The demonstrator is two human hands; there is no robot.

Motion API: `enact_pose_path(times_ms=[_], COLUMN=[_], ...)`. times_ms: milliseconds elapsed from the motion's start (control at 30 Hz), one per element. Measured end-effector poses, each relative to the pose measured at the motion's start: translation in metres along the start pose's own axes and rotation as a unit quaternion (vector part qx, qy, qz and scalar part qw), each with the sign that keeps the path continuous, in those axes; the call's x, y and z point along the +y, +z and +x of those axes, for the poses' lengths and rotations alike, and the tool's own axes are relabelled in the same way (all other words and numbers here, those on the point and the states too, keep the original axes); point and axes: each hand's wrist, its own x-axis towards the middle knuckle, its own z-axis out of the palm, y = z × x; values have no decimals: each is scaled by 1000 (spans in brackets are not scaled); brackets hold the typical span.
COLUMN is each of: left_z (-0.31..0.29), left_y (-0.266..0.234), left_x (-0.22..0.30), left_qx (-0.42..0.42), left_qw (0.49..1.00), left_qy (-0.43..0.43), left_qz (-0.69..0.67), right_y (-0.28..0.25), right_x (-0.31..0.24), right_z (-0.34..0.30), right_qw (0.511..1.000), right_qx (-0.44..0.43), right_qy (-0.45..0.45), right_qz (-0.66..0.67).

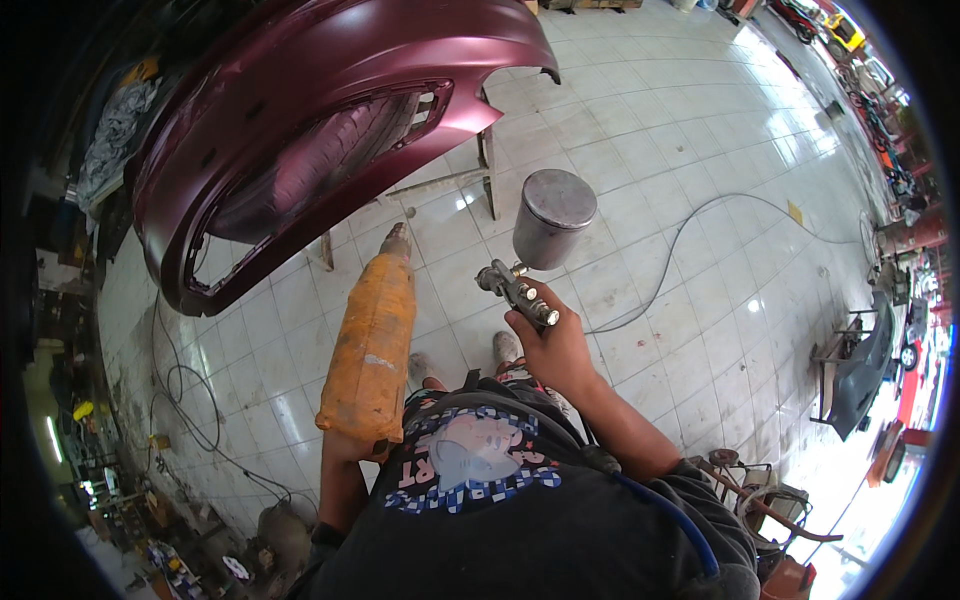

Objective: The person uses a spray gun to apply maroon paint to a car bumper mounted on a stand. They repeatedly move around the bumper, spraying different sections and using a heat gun to assist drying between passes.

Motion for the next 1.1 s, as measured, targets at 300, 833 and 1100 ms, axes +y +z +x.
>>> enact_pose_path(times_ms=[300,833,1100], left_z=[-29,-120,-147], left_y=[-41,-231,-275], left_x=[-14,-69,-80], left_qx=[38,-8,4], left_qw=[997,998,996], left_qy=[15,52,70], left_qz=[63,-38,-64], right_y=[33,214,252], right_x=[-21,-79,-94], right_z=[-16,-120,-149], right_qw=[999,993,989], right_qx=[-4,111,146], right_qy=[12,14,-5], right_qz=[-41,22,-10])
